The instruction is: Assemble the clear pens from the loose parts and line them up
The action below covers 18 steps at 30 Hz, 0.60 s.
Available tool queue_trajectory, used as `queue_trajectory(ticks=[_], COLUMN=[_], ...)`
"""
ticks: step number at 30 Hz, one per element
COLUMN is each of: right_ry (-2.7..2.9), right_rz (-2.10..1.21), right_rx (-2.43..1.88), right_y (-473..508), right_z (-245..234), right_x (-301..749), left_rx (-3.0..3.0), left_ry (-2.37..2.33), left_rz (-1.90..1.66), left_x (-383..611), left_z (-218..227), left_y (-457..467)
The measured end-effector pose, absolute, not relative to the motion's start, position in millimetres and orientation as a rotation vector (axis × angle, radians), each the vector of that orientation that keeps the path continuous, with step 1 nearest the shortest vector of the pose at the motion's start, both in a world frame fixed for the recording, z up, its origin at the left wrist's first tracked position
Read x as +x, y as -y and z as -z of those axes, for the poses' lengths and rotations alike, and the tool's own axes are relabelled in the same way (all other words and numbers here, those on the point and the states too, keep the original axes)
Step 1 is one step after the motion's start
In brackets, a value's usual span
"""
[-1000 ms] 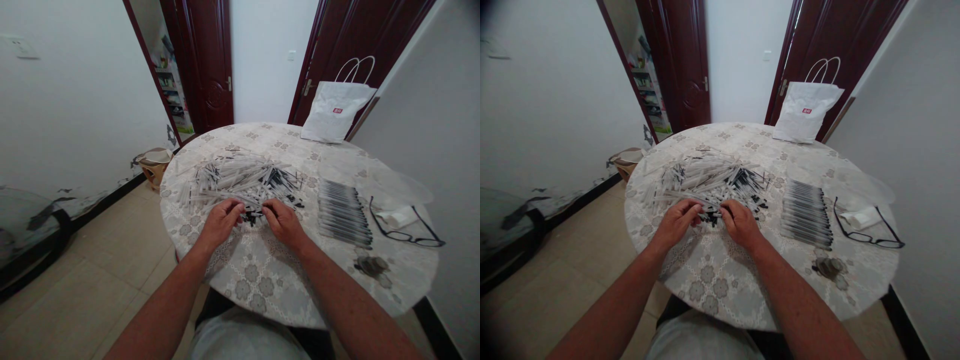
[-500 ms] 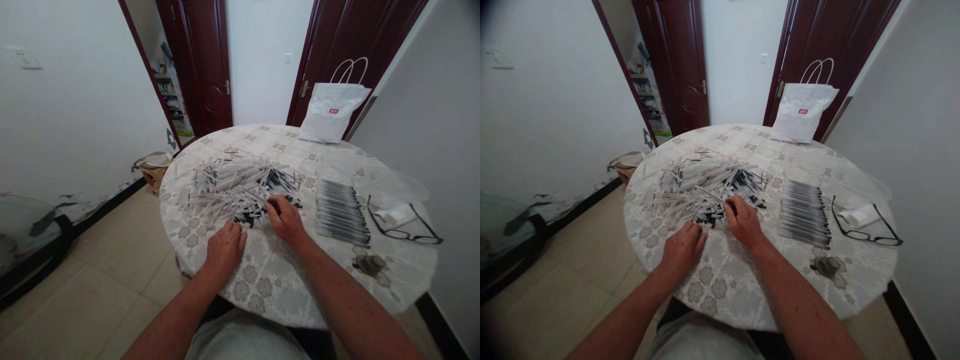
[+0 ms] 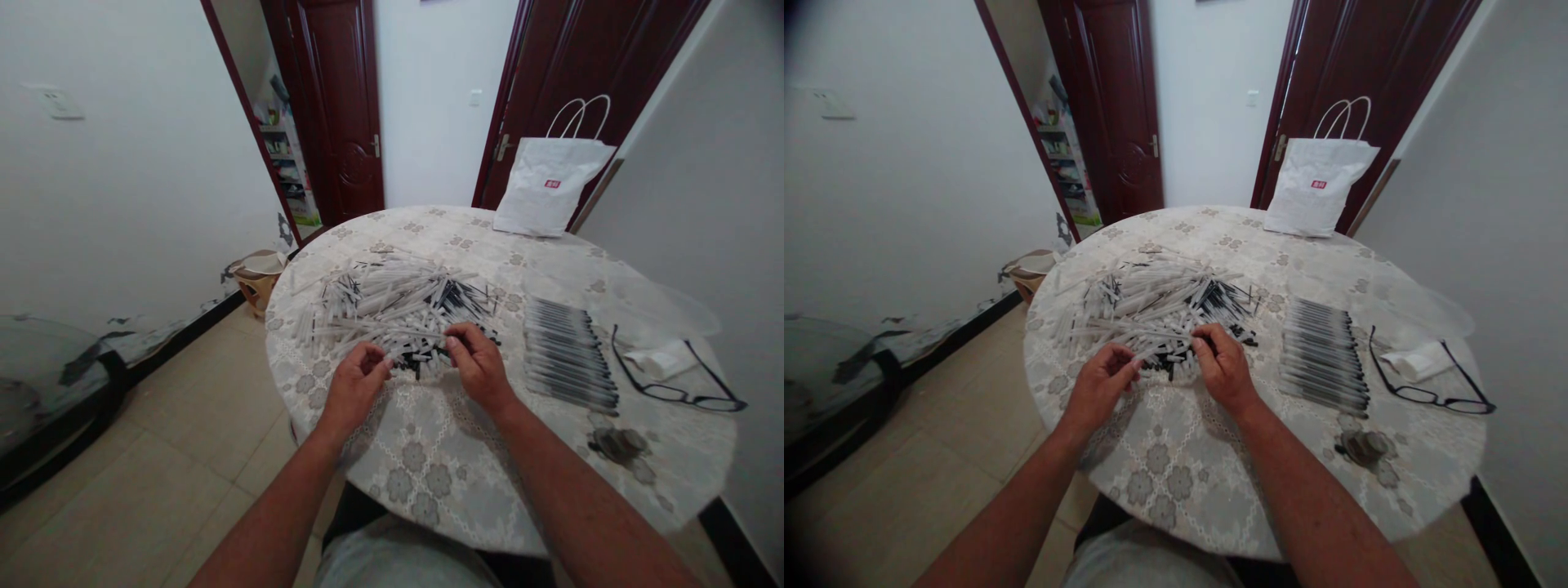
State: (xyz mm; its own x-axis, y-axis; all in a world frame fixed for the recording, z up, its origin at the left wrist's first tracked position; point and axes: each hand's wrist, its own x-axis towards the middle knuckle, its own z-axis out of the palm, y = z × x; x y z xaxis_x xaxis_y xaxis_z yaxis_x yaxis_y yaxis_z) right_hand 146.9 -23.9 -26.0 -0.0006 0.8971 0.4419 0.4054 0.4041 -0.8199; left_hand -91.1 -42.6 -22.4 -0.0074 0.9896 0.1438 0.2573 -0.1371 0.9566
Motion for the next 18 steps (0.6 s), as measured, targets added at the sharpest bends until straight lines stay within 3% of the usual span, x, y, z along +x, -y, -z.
queue_trajectory(ticks=[5,18], right_ry=[1.418,1.395], right_rz=[-0.771,-0.718], right_rx=[-1.105,-1.170], right_y=[21.1,21.3], right_z=[29.7,27.1], right_x=[149.2,149.3], left_rx=[1.179,0.777], left_ry=[-1.119,-0.825], left_rz=[-1.384,-1.378], left_x=[-92.4,-84.3], left_z=[19.2,24.9], left_y=[23.6,15.3])
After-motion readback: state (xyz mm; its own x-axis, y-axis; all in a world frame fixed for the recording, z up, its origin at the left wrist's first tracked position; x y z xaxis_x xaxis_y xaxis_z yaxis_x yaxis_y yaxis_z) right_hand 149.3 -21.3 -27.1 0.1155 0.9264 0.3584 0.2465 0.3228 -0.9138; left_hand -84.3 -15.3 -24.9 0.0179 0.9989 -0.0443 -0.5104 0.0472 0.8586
